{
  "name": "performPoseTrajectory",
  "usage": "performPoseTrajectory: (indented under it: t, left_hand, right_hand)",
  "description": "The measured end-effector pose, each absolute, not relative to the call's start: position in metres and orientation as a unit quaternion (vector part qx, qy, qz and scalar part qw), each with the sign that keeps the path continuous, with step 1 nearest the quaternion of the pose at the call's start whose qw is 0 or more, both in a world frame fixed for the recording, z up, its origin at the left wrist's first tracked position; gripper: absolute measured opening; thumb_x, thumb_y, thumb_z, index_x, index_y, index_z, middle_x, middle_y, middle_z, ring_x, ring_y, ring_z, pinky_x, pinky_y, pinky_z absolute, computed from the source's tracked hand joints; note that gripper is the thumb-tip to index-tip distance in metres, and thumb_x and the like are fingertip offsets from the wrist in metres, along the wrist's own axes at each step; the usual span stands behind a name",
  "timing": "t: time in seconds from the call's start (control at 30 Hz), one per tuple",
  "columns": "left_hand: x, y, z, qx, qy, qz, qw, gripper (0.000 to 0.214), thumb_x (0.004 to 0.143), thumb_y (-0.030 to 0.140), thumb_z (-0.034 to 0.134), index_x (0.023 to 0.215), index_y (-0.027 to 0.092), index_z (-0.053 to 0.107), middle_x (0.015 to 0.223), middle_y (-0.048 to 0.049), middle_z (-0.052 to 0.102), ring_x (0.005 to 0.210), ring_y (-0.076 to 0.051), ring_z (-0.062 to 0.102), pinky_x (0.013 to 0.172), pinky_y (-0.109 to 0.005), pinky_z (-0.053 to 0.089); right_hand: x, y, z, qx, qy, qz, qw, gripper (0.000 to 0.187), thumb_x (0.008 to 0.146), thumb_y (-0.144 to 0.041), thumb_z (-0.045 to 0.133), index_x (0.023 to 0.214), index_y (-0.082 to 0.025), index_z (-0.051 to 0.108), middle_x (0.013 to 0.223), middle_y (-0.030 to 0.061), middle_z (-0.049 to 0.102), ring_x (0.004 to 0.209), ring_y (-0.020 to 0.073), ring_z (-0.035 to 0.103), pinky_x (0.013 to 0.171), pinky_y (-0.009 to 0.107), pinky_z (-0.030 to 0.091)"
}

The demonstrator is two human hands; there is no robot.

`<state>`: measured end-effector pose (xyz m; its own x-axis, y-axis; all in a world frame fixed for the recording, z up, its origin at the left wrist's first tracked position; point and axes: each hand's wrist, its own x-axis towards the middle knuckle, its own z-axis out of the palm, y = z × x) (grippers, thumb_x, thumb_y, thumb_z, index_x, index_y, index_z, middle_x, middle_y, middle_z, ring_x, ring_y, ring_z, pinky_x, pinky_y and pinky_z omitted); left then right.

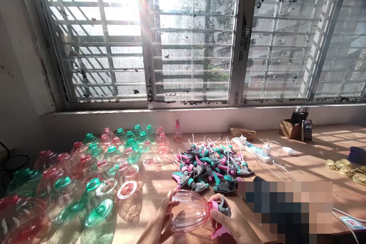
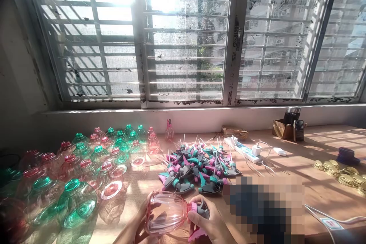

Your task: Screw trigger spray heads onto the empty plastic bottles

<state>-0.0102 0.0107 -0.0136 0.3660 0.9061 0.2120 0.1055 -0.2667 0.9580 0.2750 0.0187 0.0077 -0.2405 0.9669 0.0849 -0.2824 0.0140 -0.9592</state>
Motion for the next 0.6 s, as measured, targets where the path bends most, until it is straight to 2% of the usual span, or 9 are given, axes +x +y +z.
performPoseTrajectory:
  t: [0.13, 0.3, 0.37, 0.5, 0.6]
  left_hand:
    - [-0.012, 0.013, -0.016, 0.677, 0.363, 0.426, 0.477, 0.094, 0.092, 0.068, 0.063, 0.165, 0.046, 0.009, 0.154, -0.0103, 0.049, 0.13, -0.033, 0.065, 0.107, -0.039, 0.052]
    - [-0.012, 0.013, -0.017, 0.692, 0.352, 0.419, 0.471, 0.098, 0.093, 0.069, 0.06, 0.166, 0.042, -0.001, 0.146, -0.0138, 0.055, 0.13, -0.034, 0.065, 0.105, -0.042, 0.053]
    - [-0.011, 0.013, -0.017, 0.7, 0.349, 0.424, 0.456, 0.099, 0.093, 0.066, 0.063, 0.165, 0.044, -0.002, 0.154, -0.0131, 0.05, 0.139, -0.036, 0.058, 0.111, -0.046, 0.049]
    - [-0.01, 0.013, -0.014, 0.71, 0.344, 0.435, 0.433, 0.089, 0.096, 0.062, 0.061, 0.165, 0.047, 0.006, 0.173, -0.0069, 0.026, 0.149, -0.038, 0.046, 0.117, -0.053, 0.043]
    - [-0.011, 0.014, -0.014, 0.705, 0.352, 0.432, 0.439, 0.088, 0.093, 0.061, 0.066, 0.164, 0.047, 0.016, 0.174, -0.0027, 0.027, 0.151, -0.037, 0.043, 0.118, -0.046, 0.044]
  right_hand:
    - [0.273, 0.019, 0.009, -0.343, -0.487, 0.618, 0.514, 0.055, 0.072, -0.059, 0.09, 0.098, -0.02, 0.062, 0.068, -0.0015, 0.071, 0.055, 0.017, 0.067, 0.055, 0.031, 0.061]
    - [0.274, 0.021, 0.004, -0.349, -0.486, 0.612, 0.517, 0.053, 0.074, -0.057, 0.09, 0.1, -0.02, 0.063, 0.068, -0.0013, 0.072, 0.059, 0.0177, 0.068, 0.058, 0.031, 0.061]
    - [0.275, 0.024, -0.001, -0.349, -0.5, 0.606, 0.511, 0.053, 0.073, -0.057, 0.09, 0.1, -0.019, 0.064, 0.069, -0.0012, 0.073, 0.059, 0.0169, 0.069, 0.059, 0.029, 0.058]
    - [0.277, 0.032, -0.014, -0.337, -0.513, 0.609, 0.501, 0.056, 0.072, -0.055, 0.092, 0.101, -0.018, 0.063, 0.069, -0.0016, 0.073, 0.056, 0.0146, 0.068, 0.056, 0.025, 0.052]
    - [0.278, 0.033, -0.016, -0.336, -0.508, 0.615, 0.501, 0.054, 0.074, -0.054, 0.091, 0.103, -0.018, 0.062, 0.069, -0.0016, 0.073, 0.057, 0.0144, 0.068, 0.056, 0.025, 0.053]
